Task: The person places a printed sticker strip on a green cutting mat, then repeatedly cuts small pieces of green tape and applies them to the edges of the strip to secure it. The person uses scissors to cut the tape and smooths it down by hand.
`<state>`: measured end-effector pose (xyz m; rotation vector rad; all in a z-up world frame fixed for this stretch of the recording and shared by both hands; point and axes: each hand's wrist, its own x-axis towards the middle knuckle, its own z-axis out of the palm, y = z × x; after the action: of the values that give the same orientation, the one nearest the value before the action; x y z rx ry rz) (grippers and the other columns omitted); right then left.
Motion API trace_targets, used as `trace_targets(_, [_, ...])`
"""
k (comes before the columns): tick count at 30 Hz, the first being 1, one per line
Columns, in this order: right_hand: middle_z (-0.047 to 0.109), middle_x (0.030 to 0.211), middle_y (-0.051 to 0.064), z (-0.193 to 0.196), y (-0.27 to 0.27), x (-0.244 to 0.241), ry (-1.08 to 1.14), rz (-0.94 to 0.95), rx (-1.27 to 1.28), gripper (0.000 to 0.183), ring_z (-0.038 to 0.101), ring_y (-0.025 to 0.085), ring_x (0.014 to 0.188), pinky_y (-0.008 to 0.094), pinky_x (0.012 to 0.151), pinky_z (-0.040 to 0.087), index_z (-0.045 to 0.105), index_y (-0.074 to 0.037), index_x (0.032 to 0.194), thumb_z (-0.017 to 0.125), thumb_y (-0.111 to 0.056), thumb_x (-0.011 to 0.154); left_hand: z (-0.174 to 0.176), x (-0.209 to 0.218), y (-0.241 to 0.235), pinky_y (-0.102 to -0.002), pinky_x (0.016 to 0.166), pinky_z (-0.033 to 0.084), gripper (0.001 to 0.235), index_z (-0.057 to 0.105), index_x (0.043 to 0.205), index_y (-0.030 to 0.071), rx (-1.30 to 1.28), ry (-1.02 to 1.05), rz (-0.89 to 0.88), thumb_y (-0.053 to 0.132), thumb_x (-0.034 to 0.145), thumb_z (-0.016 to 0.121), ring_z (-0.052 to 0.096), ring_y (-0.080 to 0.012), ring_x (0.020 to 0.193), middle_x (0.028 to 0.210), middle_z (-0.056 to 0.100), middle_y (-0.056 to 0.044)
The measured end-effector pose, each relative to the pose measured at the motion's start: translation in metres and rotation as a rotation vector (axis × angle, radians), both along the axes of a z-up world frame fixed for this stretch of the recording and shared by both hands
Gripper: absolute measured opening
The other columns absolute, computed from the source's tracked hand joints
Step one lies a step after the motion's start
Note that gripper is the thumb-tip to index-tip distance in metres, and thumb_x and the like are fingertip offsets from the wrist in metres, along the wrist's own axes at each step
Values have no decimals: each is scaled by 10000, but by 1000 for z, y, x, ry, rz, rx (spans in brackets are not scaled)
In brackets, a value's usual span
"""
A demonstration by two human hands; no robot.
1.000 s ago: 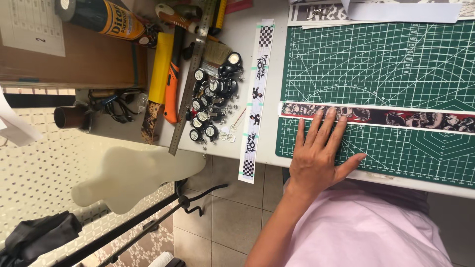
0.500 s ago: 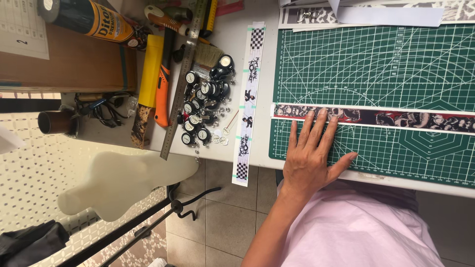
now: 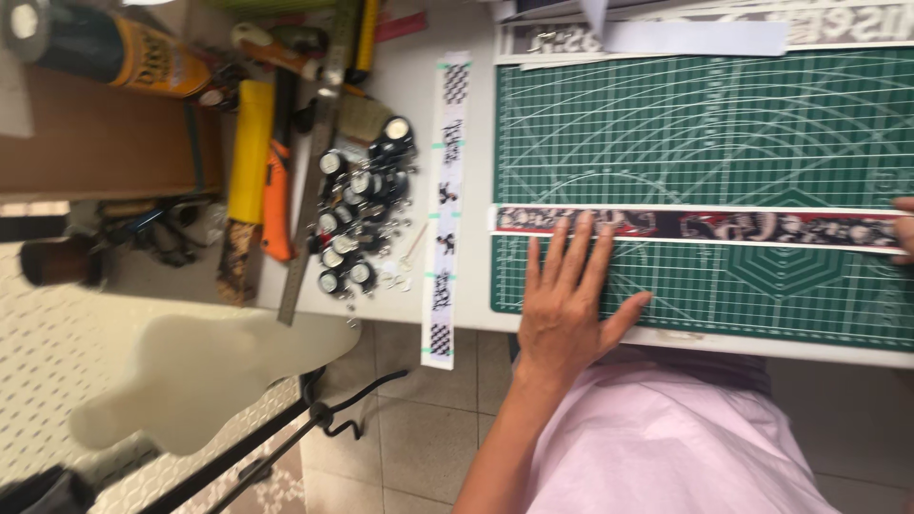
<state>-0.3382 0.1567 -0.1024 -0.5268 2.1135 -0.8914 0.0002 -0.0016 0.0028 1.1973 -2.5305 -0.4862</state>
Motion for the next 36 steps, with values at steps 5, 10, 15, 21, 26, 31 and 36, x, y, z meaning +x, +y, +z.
trace_targets(5, [650, 855, 44, 40, -9, 7, 294, 125, -150, 167, 583, 76, 768, 195, 674, 459, 682, -28, 1232, 666, -164, 1136, 0, 0, -2, -561, 1277, 289, 769, 540, 1506, 44, -5, -12, -20, 572, 958, 653, 452, -365, 1507, 1578, 519, -176])
trace_targets(10, [652, 849, 22, 82, -28, 27, 243, 76, -256, 177, 547, 44, 724, 173, 642, 411, 706, -39, 1227, 682, -122, 1072, -4, -3, -1, -556, 1270, 276, 746, 559, 1484, 52, -18, 4, -14, 575, 958, 642, 448, -354, 1494, 1562, 525, -171])
trace_targets(15, [697, 883, 54, 111, -39, 36, 318, 121, -232, 181, 627, 51, 747, 179, 648, 461, 721, -21, 1240, 702, -92, 1075, -7, -3, 0, -554, 1267, 277, 737, 575, 1469, 60, -21, 5, -7, 582, 954, 642, 447, -347, 1487, 1551, 534, -162])
trace_targets(21, [733, 867, 99, 143, -55, 49, 477, 194, -121, 179, 685, 106, 746, 233, 671, 526, 745, -20, 1239, 740, -84, 1072, -6, -3, 0, -560, 1260, 274, 731, 569, 1465, 54, -15, 11, -5, 560, 946, 662, 444, -346, 1483, 1543, 533, -160])
trace_targets(26, [711, 979, 189, 170, -58, 57, 852, 282, -91, 224, 682, 254, 737, 338, 589, 533, 713, 49, 1193, 752, -27, 986, -2, -4, -2, -560, 1253, 270, 724, 556, 1471, 44, -7, 2, -11, 528, 947, 679, 434, -356, 1480, 1546, 522, -164])
trace_targets(31, [694, 1149, 168, 158, -46, 63, 899, 267, -134, 206, 676, 294, 1001, 364, 801, 564, 712, 3, 1230, 748, -28, 1029, 0, -5, -3, -564, 1247, 264, 742, 546, 1473, 38, -6, -1, -18, 519, 930, 698, 430, -363, 1476, 1544, 516, -167])
trace_targets(36, [712, 1246, 131, 132, -32, 59, 1002, 331, -198, 286, 650, 284, 1077, 391, 939, 530, 720, 7, 1241, 788, -58, 971, -3, -5, -3, -563, 1253, 262, 722, 556, 1464, 42, -9, -1, -8, 513, 934, 692, 433, -355, 1479, 1538, 526, -162])
